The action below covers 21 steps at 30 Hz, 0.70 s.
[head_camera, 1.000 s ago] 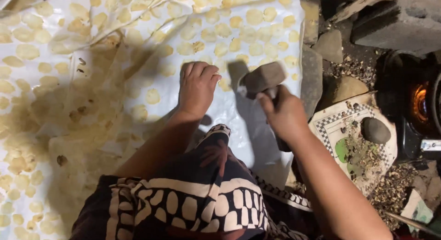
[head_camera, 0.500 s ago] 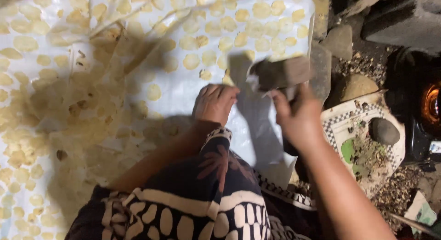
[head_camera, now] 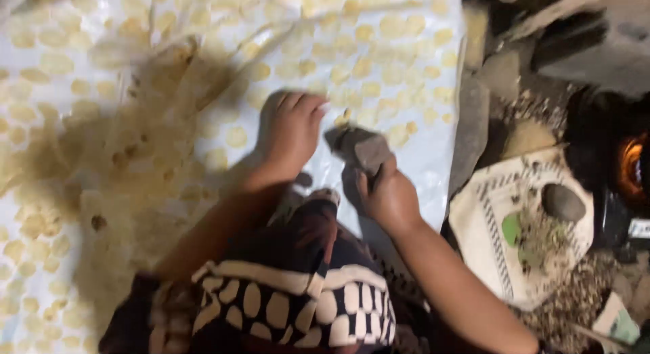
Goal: Grind nuts with a stone and flatten them onto a sheet using a wooden mallet
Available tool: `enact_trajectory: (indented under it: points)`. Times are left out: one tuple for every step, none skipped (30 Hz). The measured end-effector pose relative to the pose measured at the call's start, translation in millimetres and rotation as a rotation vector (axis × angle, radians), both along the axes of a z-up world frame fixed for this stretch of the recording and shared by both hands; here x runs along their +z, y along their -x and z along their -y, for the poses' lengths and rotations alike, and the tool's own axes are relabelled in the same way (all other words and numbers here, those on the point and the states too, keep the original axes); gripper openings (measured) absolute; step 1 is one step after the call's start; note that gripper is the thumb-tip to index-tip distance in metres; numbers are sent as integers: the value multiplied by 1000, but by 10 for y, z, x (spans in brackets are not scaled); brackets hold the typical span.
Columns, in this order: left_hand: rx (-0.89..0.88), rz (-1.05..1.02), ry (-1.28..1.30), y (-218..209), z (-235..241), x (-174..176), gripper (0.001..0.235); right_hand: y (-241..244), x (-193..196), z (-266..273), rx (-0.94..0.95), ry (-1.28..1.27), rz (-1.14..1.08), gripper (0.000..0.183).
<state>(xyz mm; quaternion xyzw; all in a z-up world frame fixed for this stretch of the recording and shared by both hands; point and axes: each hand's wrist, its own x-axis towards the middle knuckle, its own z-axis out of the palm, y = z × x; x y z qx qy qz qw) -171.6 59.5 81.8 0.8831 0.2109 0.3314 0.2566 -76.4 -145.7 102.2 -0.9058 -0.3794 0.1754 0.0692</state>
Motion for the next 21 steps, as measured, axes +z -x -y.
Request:
enact_trajectory:
  points:
    - [-1,-4,11,-63,42,-60,13,5,50,81,-1,11,-4,51]
    - [-69,-53,8,-138,78,-115,17,-3,106,154,-52,-15,-133,53]
    - [-134,-87,-25,-286,-31,-128,22,-83,156,92,-99,-70,-247,56]
    - [-131,-76,-43,-400,-158,-162,22,-125,220,55,-94,-87,-236,56]
    - [-131,-143,-56,-401,-114,-262,22,-64,282,169,-172,-177,-210,49]
    - [-133,-209,-70,-400,-59,-372,23,-5,337,289,-250,-265,-182,44]
    - [-142,-217,-57,-368,-10,-425,23,-30,149,434,-260,-252,-188,44]
    - [-107,-209,-101,-337,41,-460,22,-51,-19,585,-245,-241,-110,42]
    - [-62,-180,-165,-395,-3,-451,22,-164,-181,651,-220,-251,-16,42]
    - [-62,-169,-172,-380,-16,-404,22,-181,-63,598,-220,-260,-5,42]
    - [-6,-172,-178,-316,8,-381,19,-171,48,571,-219,-202,-18,44]
    - [50,-175,-183,-248,34,-365,17,-155,150,547,-217,-143,-30,47]
    - [51,-179,-180,-132,85,-359,17,-150,291,443,-216,-140,-33,47]
    - [60,-202,-160,-19,139,-352,14,-148,429,341,-236,-142,-93,47]
    - [70,-220,-147,56,170,-336,11,-176,569,222,-257,-150,-149,49]
    - [72,-219,-150,73,200,-446,11,-198,728,212,-256,-153,-148,49]
    - [64,-219,-141,155,254,-561,14,-176,880,215,-229,-266,-125,39]
    - [57,-220,-132,244,308,-676,18,-150,1031,216,-202,-380,-101,30]
    - [59,-224,-130,255,352,-676,18,-144,1167,218,-200,-378,-104,30]
    - [58,-210,-111,264,392,-669,16,-139,1308,214,-162,-551,-58,18]
    - [61,-191,-97,251,400,-647,15,-153,1462,186,-120,-729,-8,10]
